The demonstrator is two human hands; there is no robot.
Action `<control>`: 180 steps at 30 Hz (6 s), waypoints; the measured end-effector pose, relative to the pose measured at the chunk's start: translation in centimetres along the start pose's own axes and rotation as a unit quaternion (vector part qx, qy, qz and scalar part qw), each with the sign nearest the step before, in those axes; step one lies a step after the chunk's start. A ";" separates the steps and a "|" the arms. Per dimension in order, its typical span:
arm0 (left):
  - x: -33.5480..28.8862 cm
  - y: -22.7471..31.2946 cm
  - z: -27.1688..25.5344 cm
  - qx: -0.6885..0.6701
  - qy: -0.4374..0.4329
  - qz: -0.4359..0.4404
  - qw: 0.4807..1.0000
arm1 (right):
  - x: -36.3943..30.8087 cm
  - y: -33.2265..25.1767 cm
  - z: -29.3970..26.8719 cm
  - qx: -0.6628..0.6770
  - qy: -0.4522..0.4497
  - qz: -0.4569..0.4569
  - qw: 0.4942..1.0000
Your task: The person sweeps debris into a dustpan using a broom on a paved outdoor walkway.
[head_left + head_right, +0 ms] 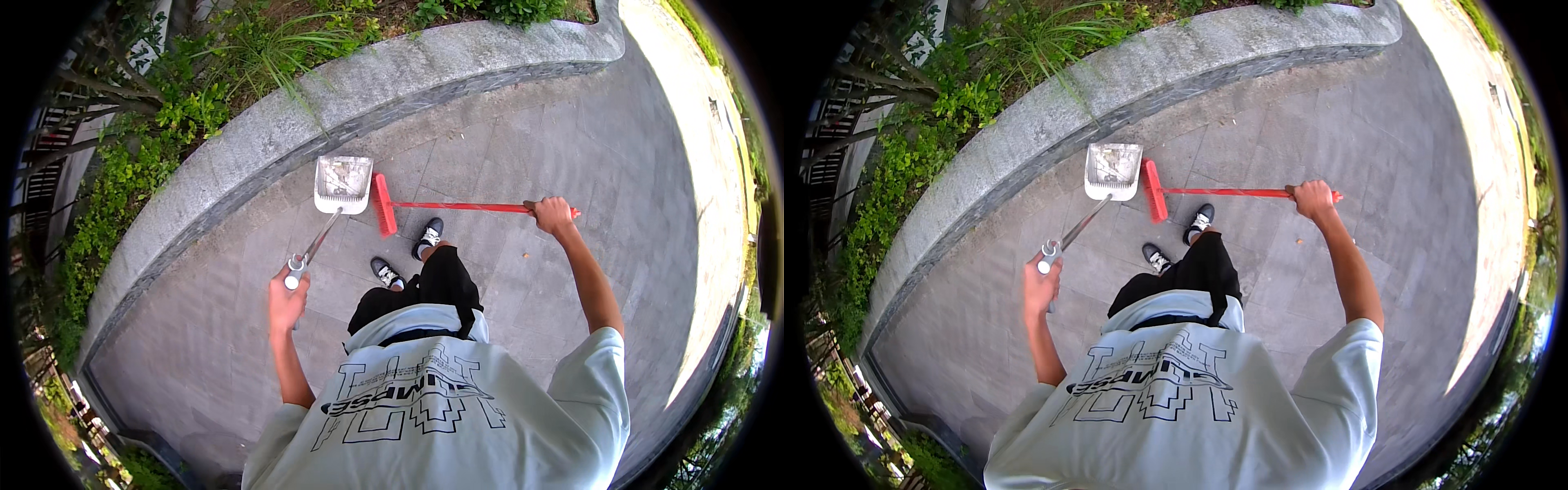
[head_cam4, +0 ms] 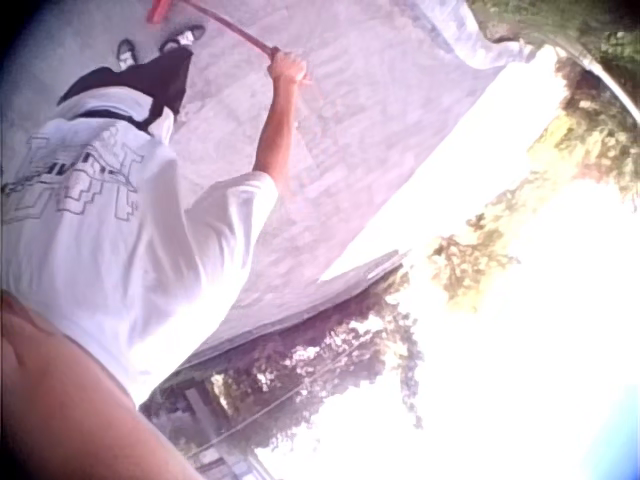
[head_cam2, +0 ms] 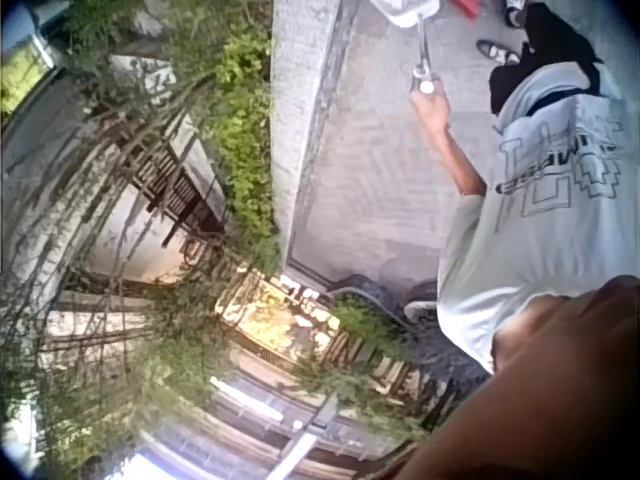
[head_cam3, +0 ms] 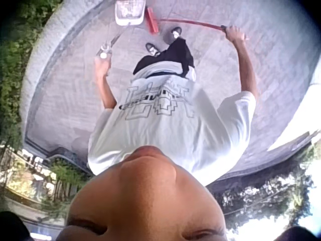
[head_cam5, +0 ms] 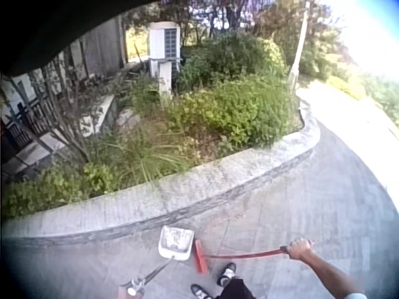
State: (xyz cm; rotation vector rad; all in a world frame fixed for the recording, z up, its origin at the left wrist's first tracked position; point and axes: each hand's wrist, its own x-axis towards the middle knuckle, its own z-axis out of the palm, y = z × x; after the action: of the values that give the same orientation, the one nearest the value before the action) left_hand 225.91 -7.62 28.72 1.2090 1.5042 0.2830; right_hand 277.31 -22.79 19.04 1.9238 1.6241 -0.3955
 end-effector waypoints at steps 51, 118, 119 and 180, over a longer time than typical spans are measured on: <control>20.4 16.4 30.5 0.230 -0.199 0.098 0.948 | -1.4 29.6 12.8 0.313 -0.049 0.379 0.870; 34.1 17.7 37.4 0.312 -0.460 0.133 0.821 | 5.9 -10.5 -1.5 0.717 -0.083 0.398 0.566; 34.1 17.5 37.5 0.305 -0.462 0.134 0.822 | 5.0 -10.4 -2.3 0.740 -0.078 0.407 0.530; 12.6 7.4 61.9 0.477 -0.631 0.417 0.448 | -13.8 -8.7 27.3 0.678 0.195 0.707 0.039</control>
State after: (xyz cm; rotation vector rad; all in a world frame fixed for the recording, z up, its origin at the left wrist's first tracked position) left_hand 283.75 -20.53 5.52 2.1653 -0.5780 -0.8787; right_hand 269.87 -49.38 3.40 -1.6652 1.2868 0.1738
